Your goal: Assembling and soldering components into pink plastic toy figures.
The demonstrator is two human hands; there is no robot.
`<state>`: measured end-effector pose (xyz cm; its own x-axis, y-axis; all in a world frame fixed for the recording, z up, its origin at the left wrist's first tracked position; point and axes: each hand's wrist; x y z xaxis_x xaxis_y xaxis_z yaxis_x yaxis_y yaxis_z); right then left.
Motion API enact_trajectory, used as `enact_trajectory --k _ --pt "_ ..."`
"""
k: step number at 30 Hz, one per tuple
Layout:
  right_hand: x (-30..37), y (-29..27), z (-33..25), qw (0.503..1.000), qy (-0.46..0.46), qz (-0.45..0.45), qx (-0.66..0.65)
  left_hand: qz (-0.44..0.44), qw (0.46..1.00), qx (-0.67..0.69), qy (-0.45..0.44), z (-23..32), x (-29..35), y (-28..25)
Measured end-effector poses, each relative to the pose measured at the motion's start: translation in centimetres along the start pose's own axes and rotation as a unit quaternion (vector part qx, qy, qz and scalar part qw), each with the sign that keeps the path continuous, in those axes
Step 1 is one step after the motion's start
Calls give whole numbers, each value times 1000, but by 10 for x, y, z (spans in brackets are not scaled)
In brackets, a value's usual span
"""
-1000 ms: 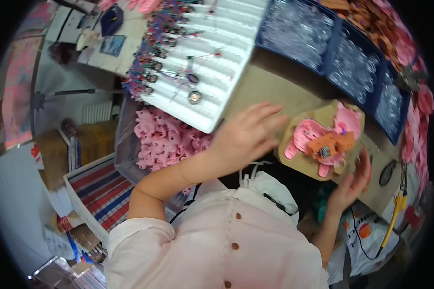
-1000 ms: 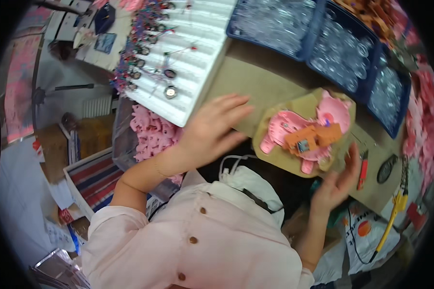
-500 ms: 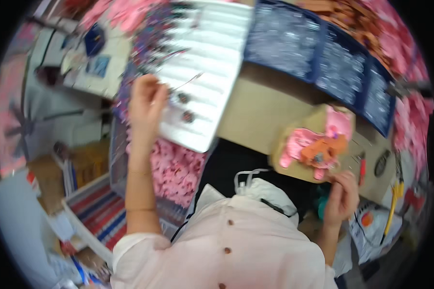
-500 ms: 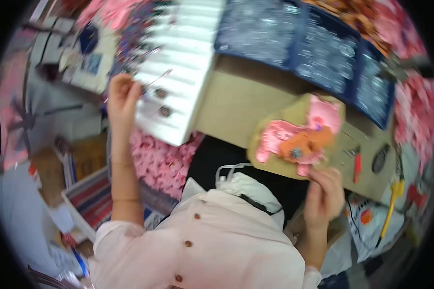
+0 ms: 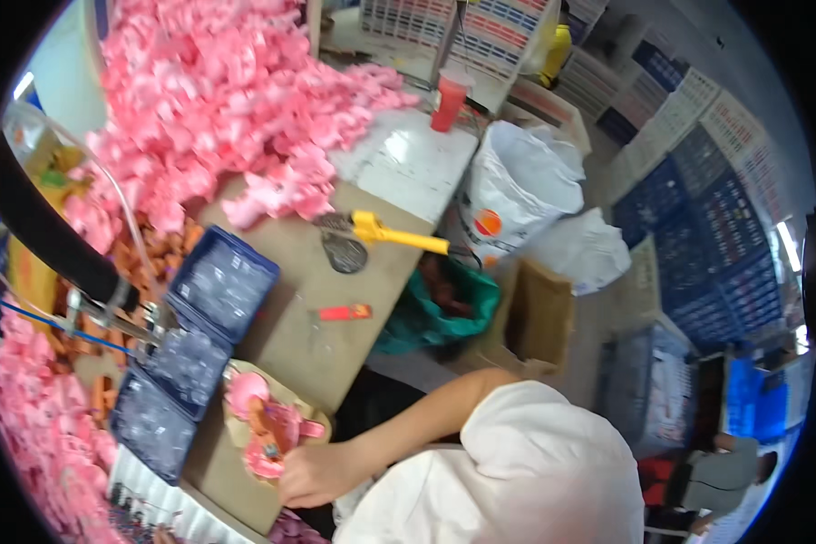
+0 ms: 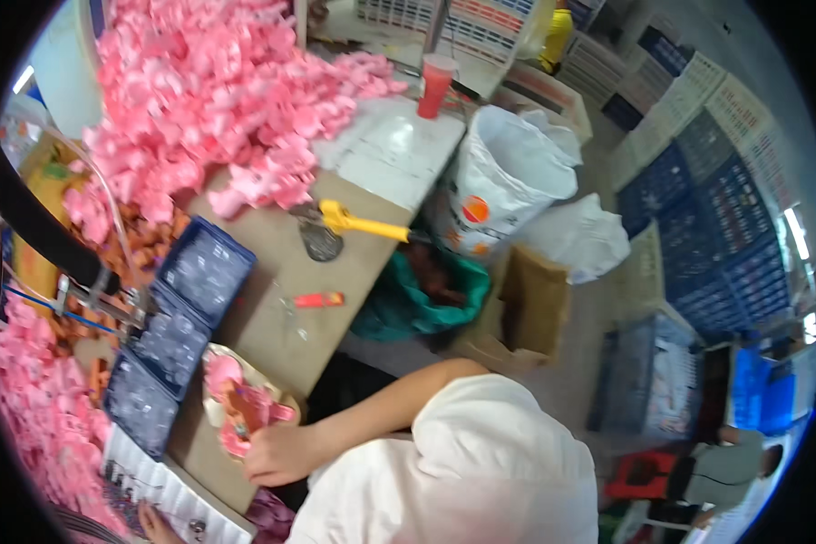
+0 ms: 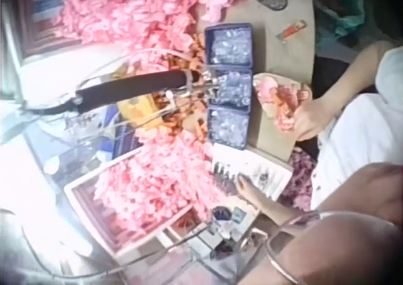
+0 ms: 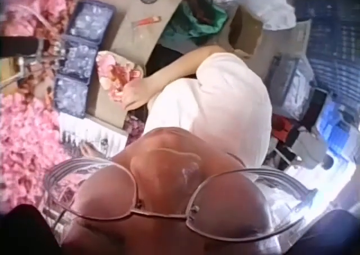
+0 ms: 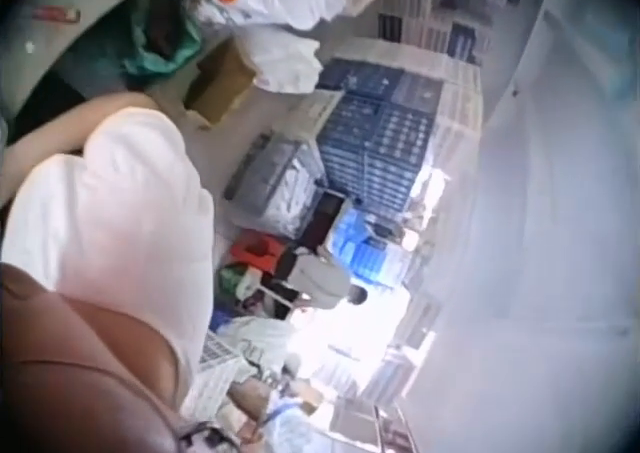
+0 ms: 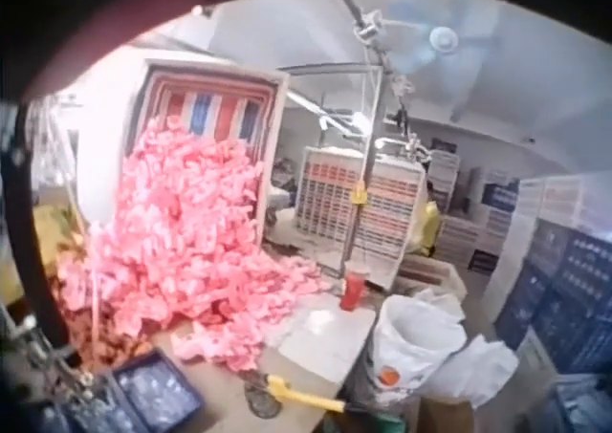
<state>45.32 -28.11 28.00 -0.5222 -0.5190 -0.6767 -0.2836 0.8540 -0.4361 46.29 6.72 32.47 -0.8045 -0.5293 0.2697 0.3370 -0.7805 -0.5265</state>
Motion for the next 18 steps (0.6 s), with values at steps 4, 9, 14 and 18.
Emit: enact_trajectory --k 4,9,14,18 --pt "-67 -23 -15 976 81 -200 -36 30 777 -425 464 18 -3 -32" --pt "-99 82 4 955 107 -180 -208 -97 907 -210 352 26 25 -47" --pt "-85 93 -9 984 13 151 -89 -194 962 167 94 -2 31 -16" --pt "-66 28 -26 962 193 -62 -184 -154 862 461 -144 -33 56 -13"
Point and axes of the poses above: each hand's wrist, its own x-axis away from the middle knuckle, its own y-axis out of the palm, z = x × y, and after that the axes turned 6 degrees about -y, right-handed
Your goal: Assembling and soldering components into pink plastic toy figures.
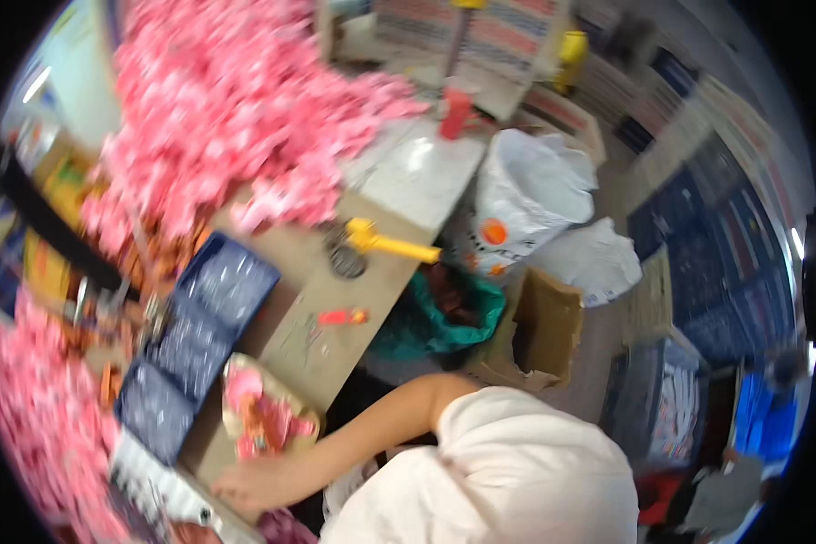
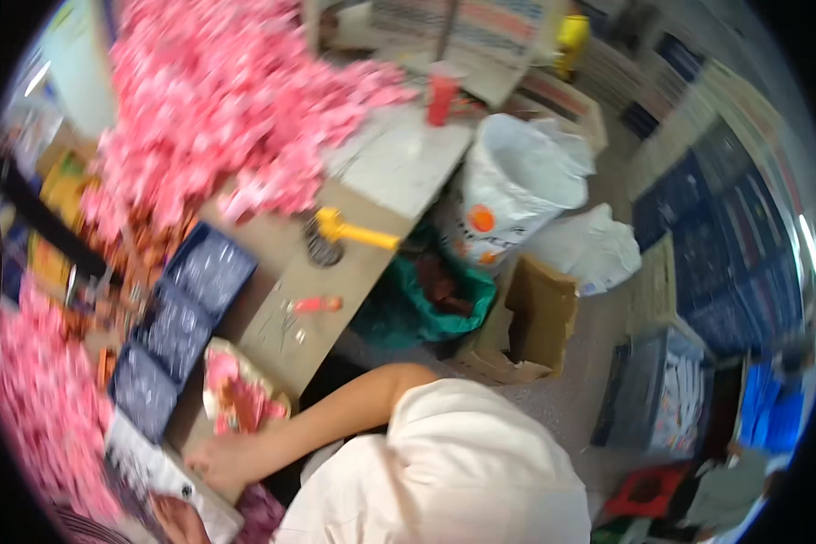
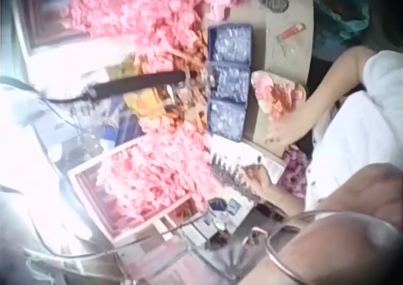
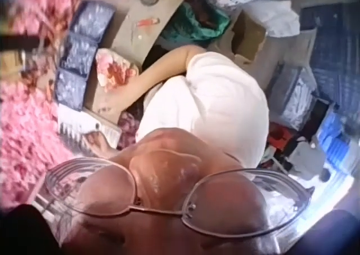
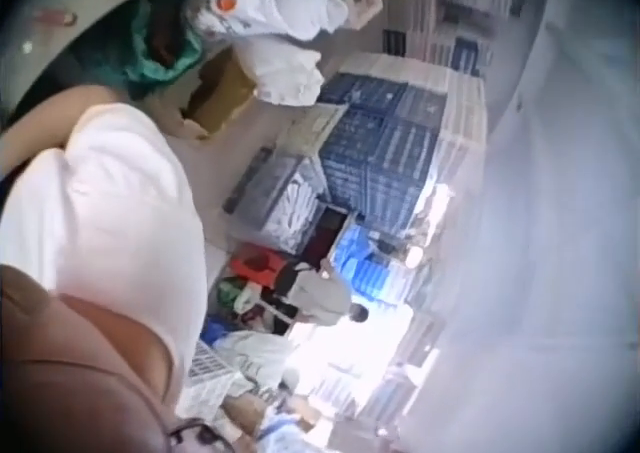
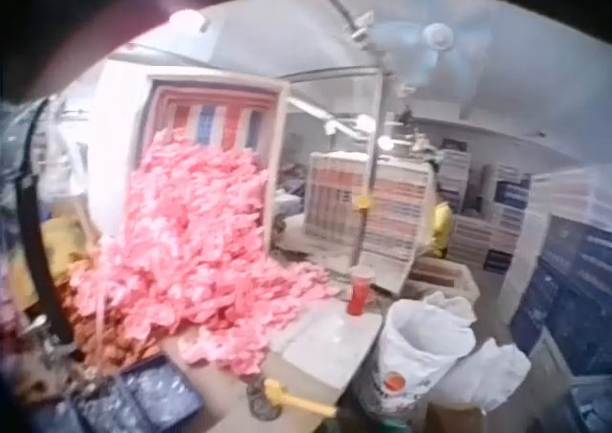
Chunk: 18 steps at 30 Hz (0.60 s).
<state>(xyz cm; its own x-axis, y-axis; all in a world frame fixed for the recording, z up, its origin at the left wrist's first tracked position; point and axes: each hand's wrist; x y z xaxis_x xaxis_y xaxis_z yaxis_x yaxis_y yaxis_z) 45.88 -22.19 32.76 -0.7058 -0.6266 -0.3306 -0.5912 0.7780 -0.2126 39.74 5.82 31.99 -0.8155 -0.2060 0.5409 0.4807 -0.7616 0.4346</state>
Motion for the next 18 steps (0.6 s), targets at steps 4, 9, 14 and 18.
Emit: enact_trajectory --k 4,9,14,18 --pt "32 -37 -8 997 -3 7 79 -43 992 116 25 -26 1 53" --pt "36 -57 -10 992 20 -60 106 -143 972 178 62 -55 12 134" --pt "25 -67 -21 990 59 -87 96 -37 987 43 149 -70 16 150" --pt "9 -75 -46 995 41 89 35 -59 975 -45 208 -79 19 149"
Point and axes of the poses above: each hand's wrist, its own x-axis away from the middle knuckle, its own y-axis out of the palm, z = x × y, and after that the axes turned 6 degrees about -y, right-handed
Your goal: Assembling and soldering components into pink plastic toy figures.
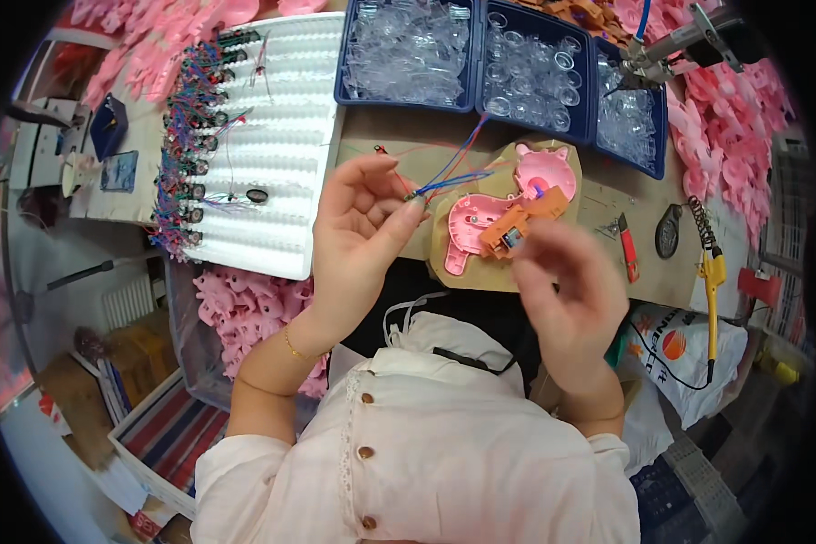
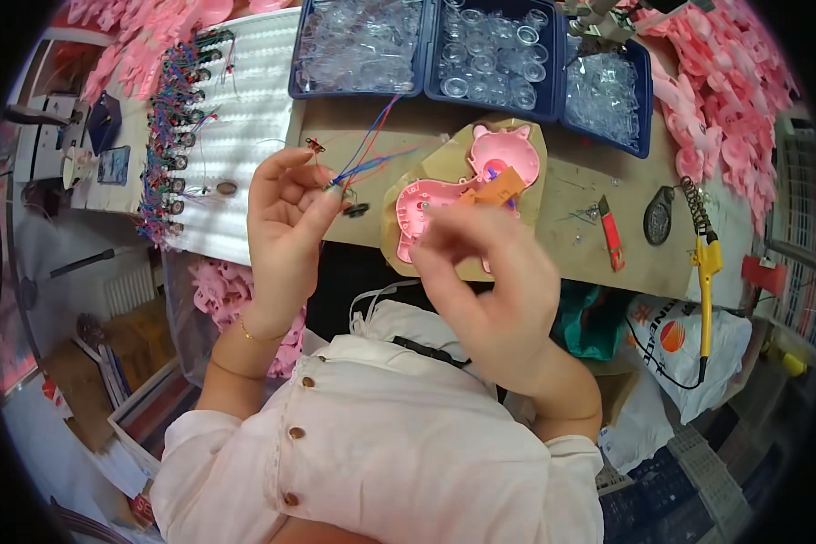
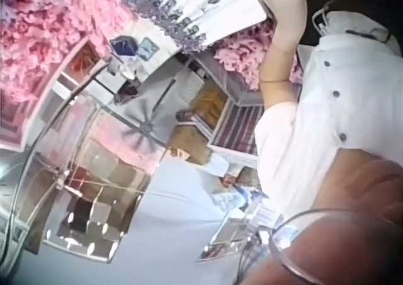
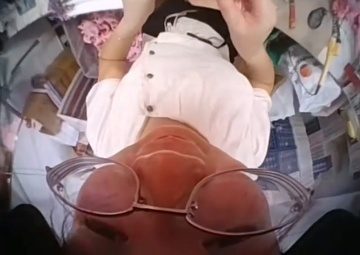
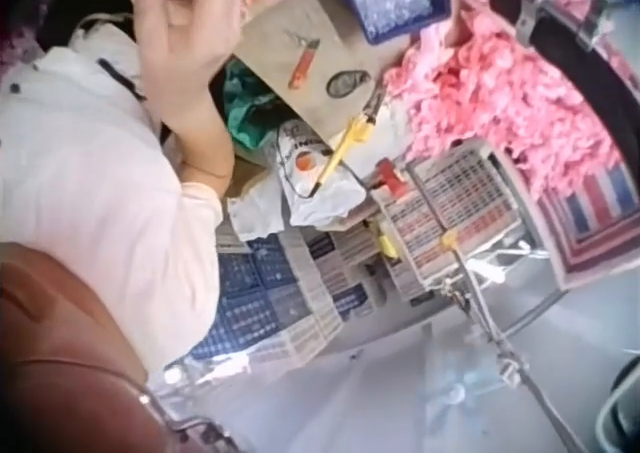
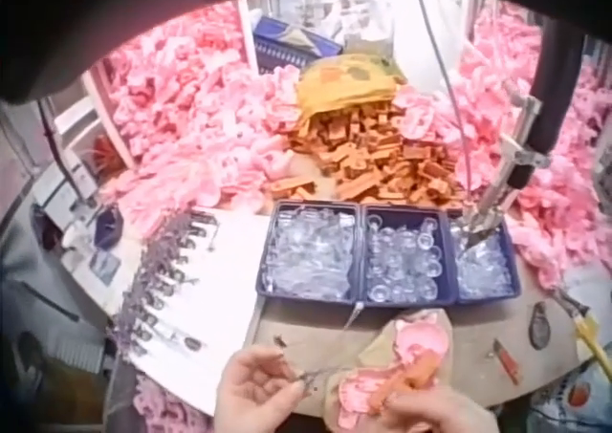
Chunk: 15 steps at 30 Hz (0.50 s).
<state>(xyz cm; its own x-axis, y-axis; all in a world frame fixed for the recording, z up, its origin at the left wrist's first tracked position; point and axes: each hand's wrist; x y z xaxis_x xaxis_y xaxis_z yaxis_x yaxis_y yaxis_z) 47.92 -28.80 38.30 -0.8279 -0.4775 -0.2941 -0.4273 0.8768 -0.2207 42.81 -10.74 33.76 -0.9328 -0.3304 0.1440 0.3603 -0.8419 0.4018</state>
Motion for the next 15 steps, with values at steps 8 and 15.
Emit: enact_trajectory --k 8,15 --pt "-48 27 13 986 144 -57 -66 16 975 -198 103 -7 -2 2" --pt "-41 1 -14 971 -119 -165 129 -32 873 -433 222 12 -10 -2"
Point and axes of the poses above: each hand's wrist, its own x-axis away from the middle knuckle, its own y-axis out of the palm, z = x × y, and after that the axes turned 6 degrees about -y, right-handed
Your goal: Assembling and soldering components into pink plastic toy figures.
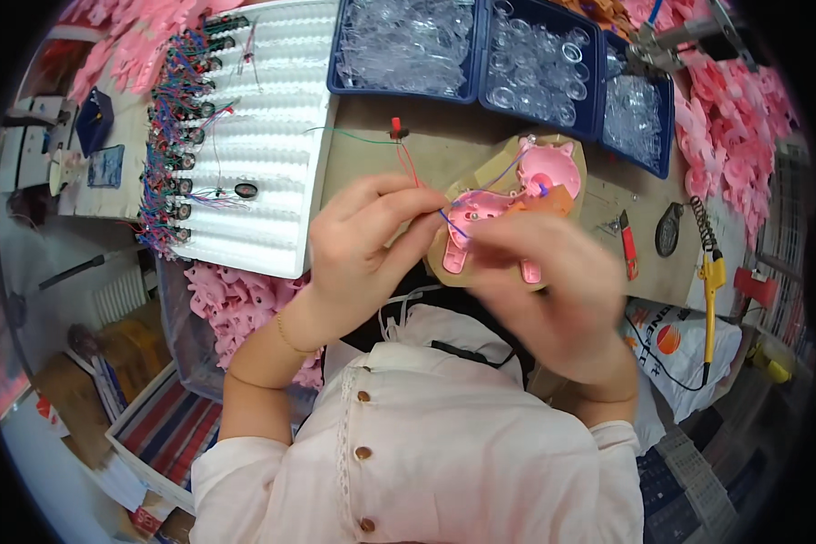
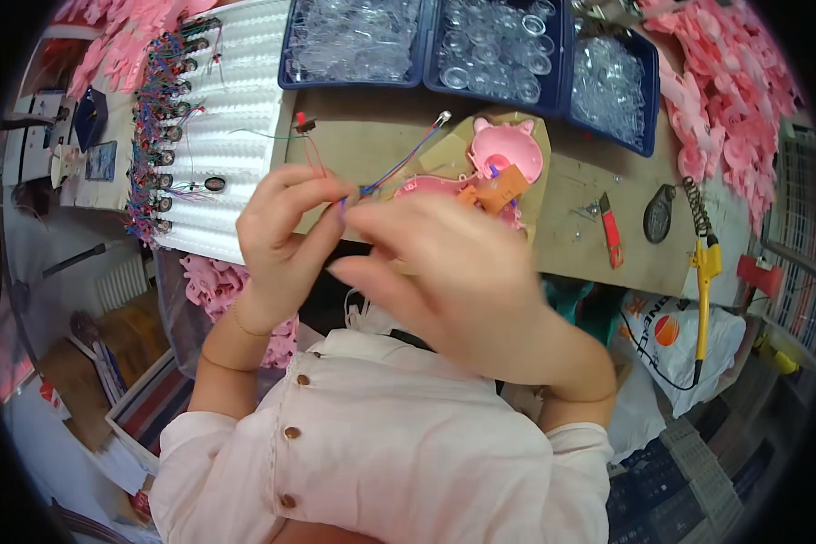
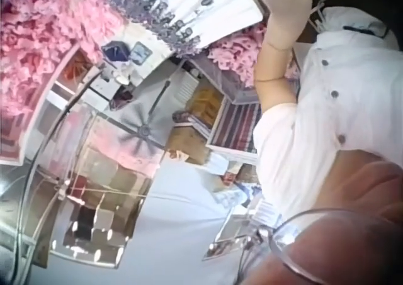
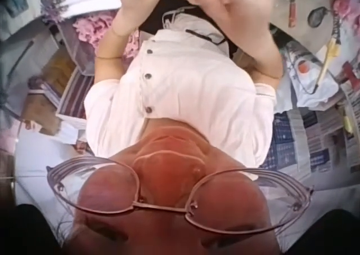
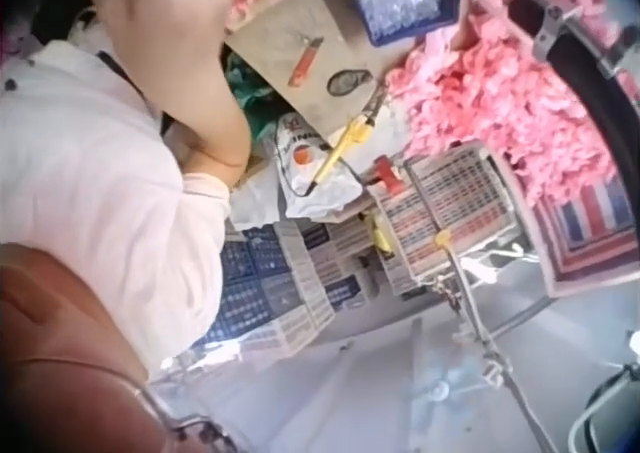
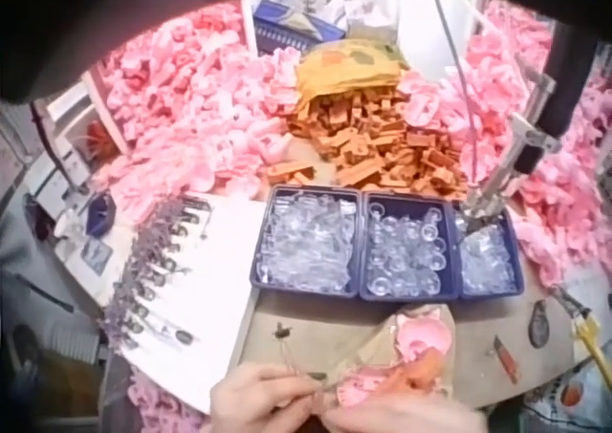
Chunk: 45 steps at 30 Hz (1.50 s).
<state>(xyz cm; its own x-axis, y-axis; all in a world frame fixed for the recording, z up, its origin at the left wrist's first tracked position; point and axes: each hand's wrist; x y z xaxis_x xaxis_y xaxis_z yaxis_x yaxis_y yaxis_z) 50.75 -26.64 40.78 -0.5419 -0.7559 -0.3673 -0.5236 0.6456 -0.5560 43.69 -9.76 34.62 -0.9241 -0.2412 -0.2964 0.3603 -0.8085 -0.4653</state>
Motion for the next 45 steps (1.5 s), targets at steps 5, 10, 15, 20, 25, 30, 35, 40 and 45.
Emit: enact_trajectory --k 5,10,15,20,25,30,35,40,45 --pt "-20 -35 19 987 -44 10 157 -156 964 204 -63 -11 -12 -18" --pt "14 5 14 980 13 -199 22 -149 887 406 -163 -4 -5 -18" --pt "10 -26 38 873 345 -73 -337 -281 844 431 -148 -4 -4 -26" --pt "-3 5 36 818 339 -161 -436 -329 822 438 -155 -5 -6 -20" --pt "9 14 29 995 17 -95 -26 -312 812 412 -272 5 -4 -23" --pt "9 18 26 995 83 10 -55 -219 817 435 -308 7 2 -15" --pt "15 5 27 912 293 73 -278 -95 888 372 -254 14 10 -2" --pt "12 11 14 908 276 5 -315 -213 775 488 -340 0 5 -26" --pt "10 36 22 999 34 -14 -35 -302 760 517 -253 -10 2 -32"
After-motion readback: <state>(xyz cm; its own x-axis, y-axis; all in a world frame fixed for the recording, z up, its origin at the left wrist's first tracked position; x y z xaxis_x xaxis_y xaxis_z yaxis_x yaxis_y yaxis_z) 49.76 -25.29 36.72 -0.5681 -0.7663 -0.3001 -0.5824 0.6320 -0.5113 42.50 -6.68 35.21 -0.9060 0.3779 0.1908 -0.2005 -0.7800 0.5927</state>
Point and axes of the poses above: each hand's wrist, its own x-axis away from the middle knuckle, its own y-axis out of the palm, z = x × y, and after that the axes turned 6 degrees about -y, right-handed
